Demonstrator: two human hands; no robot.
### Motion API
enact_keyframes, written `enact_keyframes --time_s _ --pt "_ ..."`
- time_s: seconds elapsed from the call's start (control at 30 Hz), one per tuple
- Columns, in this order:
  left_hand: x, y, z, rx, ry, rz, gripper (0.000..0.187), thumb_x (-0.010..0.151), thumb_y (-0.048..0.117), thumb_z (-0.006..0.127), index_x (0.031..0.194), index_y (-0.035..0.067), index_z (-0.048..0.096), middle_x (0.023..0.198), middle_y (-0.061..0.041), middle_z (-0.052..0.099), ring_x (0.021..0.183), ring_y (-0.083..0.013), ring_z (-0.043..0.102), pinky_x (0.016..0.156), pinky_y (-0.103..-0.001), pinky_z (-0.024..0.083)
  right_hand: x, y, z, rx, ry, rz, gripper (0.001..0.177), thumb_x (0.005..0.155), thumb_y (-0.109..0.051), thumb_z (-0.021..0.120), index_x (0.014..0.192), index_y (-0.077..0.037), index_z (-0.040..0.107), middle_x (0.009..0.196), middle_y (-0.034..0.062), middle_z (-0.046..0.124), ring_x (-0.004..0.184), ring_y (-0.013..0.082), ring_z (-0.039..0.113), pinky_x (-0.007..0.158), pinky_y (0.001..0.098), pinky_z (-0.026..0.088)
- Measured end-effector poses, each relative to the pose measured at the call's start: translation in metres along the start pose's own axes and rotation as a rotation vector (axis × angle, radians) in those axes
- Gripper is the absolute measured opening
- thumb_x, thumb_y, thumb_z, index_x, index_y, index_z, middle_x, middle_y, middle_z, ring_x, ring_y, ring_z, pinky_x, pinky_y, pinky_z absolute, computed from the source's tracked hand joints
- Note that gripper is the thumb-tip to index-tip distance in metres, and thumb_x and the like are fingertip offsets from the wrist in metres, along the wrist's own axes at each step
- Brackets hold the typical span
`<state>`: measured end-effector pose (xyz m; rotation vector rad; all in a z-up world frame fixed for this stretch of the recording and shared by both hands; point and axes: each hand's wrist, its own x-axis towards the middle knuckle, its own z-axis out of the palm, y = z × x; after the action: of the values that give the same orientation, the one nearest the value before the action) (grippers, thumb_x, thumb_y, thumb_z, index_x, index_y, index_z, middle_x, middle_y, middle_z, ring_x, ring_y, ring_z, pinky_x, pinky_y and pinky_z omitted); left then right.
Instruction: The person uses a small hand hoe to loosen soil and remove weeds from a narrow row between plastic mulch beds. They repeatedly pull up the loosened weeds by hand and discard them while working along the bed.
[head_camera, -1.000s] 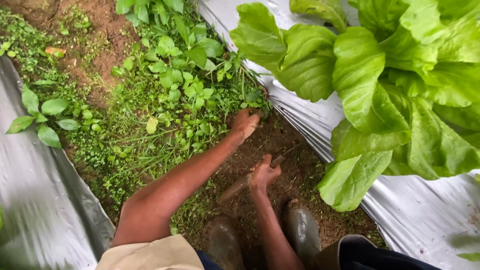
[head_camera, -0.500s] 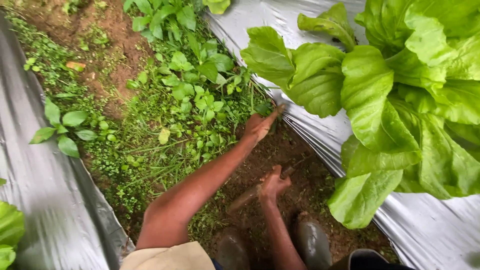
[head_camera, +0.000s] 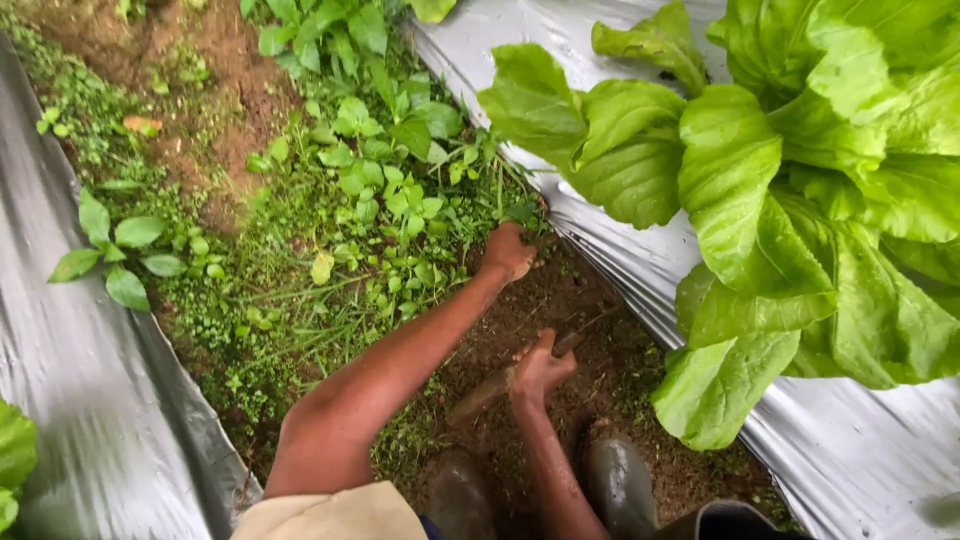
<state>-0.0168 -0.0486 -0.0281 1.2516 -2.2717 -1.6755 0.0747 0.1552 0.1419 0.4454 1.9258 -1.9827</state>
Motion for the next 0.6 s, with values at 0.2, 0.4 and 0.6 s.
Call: enact_keyframes --time_s 0.2,0.4,0.6 --pt "0.0 -0.006 -0.009 0.088 -0.014 0.031 0.051 0.1 0.013 0.065 0.145 -0.002 0.048 0.087 -0.013 0.071 0.067 -0.0228 0.071 0.058 -0.045 0.064 0.014 0.013 -0.003 -0.039 0.008 -0.033 0.027 0.094 -0.01 0.059 0.067 -0.008 0.061 0.048 0.0077 0.053 0.041 0.0143 0.05 0.047 0.0393 0.046" --pt "-0.076 0.074 -0.043 -0.223 -0.095 -0.057 0.059 0.105 0.008 0.057 0.155 -0.014 0.036 0.133 -0.04 0.06 0.105 -0.0451 0.073 0.079 -0.057 0.065 0.016 0.017 -0.002 -0.019 0.052 -0.028 0.027 0.089 -0.01 0.06 0.062 -0.009 0.06 0.044 0.0074 0.051 0.037 0.0152 0.05 0.043 0.036 0.044" --pt "-0.055 0.048 -0.036 -0.075 -0.075 -0.001 0.048 0.104 0.004 0.061 0.15 -0.004 0.047 0.127 -0.03 0.065 0.094 -0.0314 0.079 0.075 -0.049 0.073 0.015 0.024 -0.004 -0.007 0.046 -0.038 0.028 0.089 -0.01 0.06 0.061 -0.011 0.059 0.044 0.0064 0.05 0.036 0.0138 0.047 0.042 0.0331 0.043"
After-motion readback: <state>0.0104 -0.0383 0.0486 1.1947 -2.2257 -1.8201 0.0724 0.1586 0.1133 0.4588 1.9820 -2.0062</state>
